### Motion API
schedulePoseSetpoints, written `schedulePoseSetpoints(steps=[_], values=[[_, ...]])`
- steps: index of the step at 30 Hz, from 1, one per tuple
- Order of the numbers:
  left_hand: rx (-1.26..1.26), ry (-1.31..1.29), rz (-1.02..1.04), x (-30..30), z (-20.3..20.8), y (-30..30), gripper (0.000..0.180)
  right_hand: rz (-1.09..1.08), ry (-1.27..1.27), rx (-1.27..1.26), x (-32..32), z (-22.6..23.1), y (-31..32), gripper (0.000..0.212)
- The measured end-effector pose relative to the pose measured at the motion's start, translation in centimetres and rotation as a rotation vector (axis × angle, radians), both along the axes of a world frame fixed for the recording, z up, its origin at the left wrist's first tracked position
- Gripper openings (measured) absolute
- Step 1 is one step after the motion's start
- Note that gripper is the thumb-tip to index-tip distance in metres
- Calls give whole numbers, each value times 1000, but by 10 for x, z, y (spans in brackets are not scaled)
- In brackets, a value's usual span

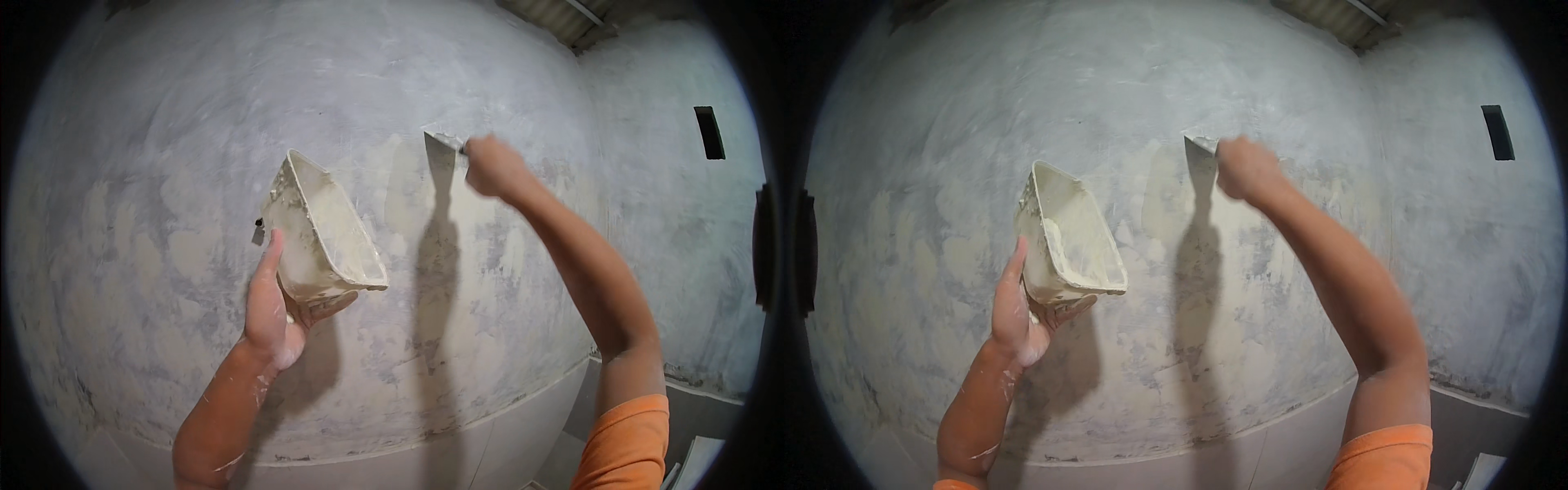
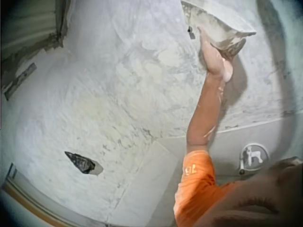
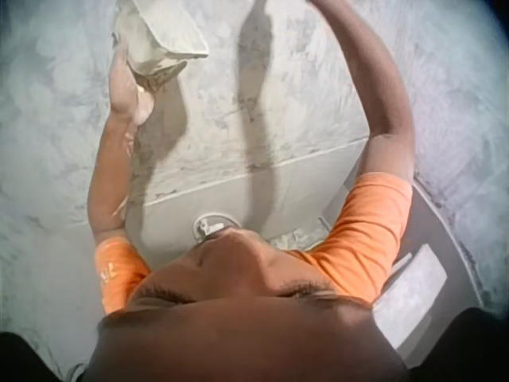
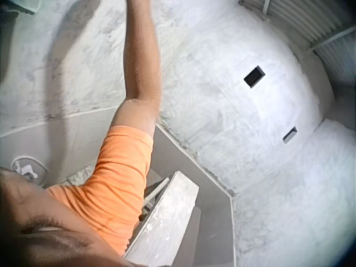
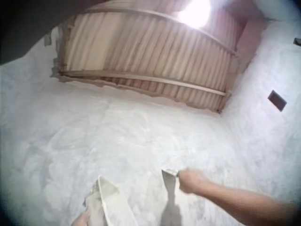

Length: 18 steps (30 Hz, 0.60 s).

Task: The person applies plaster to a wall using a spatula, scooping the material from a small plastic container and smoothing it over the surface.

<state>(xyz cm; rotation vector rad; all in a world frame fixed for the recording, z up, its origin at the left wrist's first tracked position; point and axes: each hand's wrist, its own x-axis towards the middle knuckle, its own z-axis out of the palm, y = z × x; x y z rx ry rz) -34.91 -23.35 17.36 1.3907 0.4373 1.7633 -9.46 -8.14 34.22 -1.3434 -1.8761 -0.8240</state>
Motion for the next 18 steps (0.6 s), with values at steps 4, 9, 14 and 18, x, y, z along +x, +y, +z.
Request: schedulePoseSetpoints(steps=[4, 9, 14, 18], values=[[50, 10, -21, -3, -6, 5, 74, -57, -225, -154, -6, -56, -16, 25], [41, 81, -1, 0, -5, 8, 73, -47, -257, -201, 64, 1, -26, 21], [43, 67, -14, -4, -11, 11, 73, -105, -13, 42, 47, 9, -15, 24], [47, 70, 4, 1, -7, 2, 73, -59, 12, 37, 15, -47, 26, 23]])
